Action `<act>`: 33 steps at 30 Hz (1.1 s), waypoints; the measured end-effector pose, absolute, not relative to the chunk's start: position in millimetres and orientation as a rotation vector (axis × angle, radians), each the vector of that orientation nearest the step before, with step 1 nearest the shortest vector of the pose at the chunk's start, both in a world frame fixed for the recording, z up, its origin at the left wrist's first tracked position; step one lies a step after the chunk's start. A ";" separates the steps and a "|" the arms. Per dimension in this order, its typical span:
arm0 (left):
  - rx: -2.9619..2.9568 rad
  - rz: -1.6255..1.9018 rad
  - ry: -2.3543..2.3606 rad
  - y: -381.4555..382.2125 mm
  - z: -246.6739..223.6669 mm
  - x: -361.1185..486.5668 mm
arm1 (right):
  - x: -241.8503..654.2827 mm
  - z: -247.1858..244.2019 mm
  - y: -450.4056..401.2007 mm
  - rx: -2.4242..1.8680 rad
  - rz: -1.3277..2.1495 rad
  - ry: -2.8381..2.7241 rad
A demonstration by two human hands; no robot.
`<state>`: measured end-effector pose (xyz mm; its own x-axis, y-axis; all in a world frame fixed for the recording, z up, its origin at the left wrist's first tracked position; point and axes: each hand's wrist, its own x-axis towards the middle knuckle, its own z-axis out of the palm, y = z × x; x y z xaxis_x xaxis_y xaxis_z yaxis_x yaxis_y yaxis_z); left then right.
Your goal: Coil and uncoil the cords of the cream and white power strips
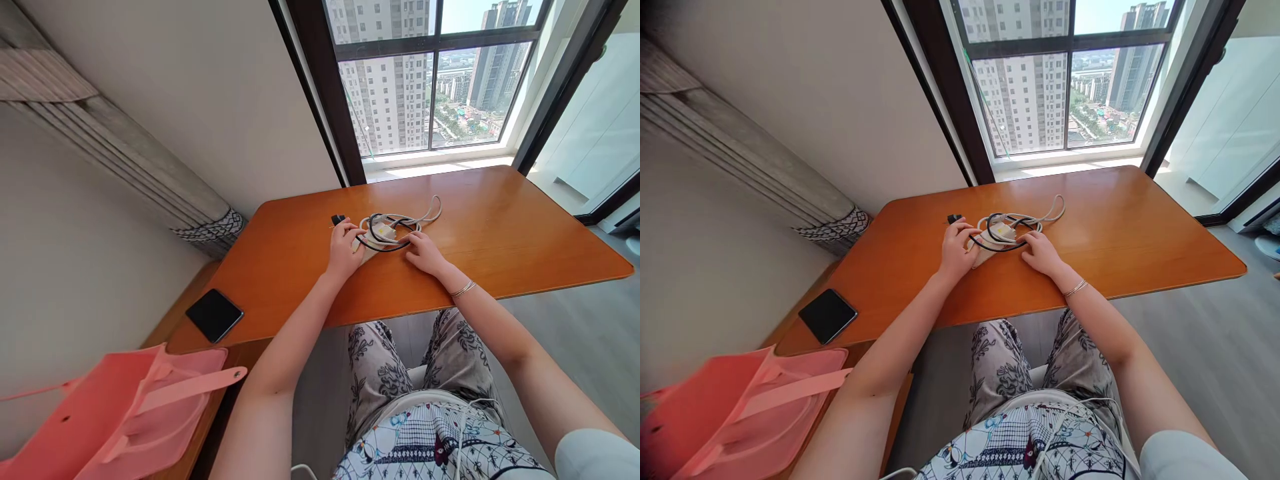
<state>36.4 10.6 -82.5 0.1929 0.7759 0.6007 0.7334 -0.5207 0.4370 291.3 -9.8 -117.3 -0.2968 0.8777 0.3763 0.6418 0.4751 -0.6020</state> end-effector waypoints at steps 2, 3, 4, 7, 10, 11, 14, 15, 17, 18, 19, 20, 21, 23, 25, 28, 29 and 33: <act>2.480 1.342 1.402 3.6 -81.4 43.7 | 291.4 -116.9 -8.9 -1.269 0.427 -2.021; 2.523 1.372 1.345 0.7 -81.3 48.0 | 291.7 -116.7 -8.4 -1.273 0.419 -2.005; 2.559 1.391 1.292 -1.6 -81.3 52.4 | 292.0 -116.4 -8.1 -1.276 0.412 -1.988; 2.612 1.413 1.178 -2.9 -81.7 65.4 | 292.9 -114.4 -9.1 -1.273 0.403 -1.933; 2.611 1.441 1.126 4.8 -79.9 77.5 | 292.7 -111.5 -13.5 -1.224 0.436 -1.901; 2.606 1.443 1.126 8.8 -78.8 81.6 | 292.3 -110.6 -15.2 -1.192 0.454 -1.898; 2.597 1.405 1.127 20.6 -76.5 95.1 | 290.6 -109.0 -19.0 -1.099 0.508 -1.891; 2.603 1.379 1.100 23.6 -76.9 99.9 | 290.1 -109.0 -19.5 -1.074 0.518 -1.895; 2.629 1.309 0.977 27.7 -79.8 109.0 | 289.5 -109.6 -19.3 -1.045 0.521 -1.910; 2.641 1.270 0.899 28.7 -82.4 112.8 | 289.4 -110.1 -18.9 -1.045 0.526 -1.925; 2.646 1.233 0.837 29.1 -85.3 115.6 | 289.3 -110.6 -18.6 -1.056 0.543 -1.946; 2.644 1.204 0.801 29.2 -88.5 117.3 | 289.1 -111.2 -18.5 -1.076 0.573 -1.970; 2.637 1.186 0.793 29.0 -91.5 117.7 | 288.8 -111.6 -18.6 -1.102 0.610 -1.994; 2.622 1.177 0.849 28.2 -96.0 114.9 | 287.5 -112.0 -19.3 -1.155 0.656 -2.008; 2.615 1.188 0.969 27.5 -97.6 108.7 | 285.6 -112.1 -20.2 -1.185 0.657 -1.951; 2.545 1.270 1.263 28.0 -95.4 98.7 | 283.7 -112.8 -20.7 -1.180 0.668 -1.781; 2.490 1.301 1.388 28.7 -94.2 96.2 | 283.6 -113.4 -20.6 -1.172 0.667 -1.722; 2.237 1.245 1.789 33.2 -93.0 92.7 | 285.6 -115.8 -19.9 -1.156 0.610 -1.526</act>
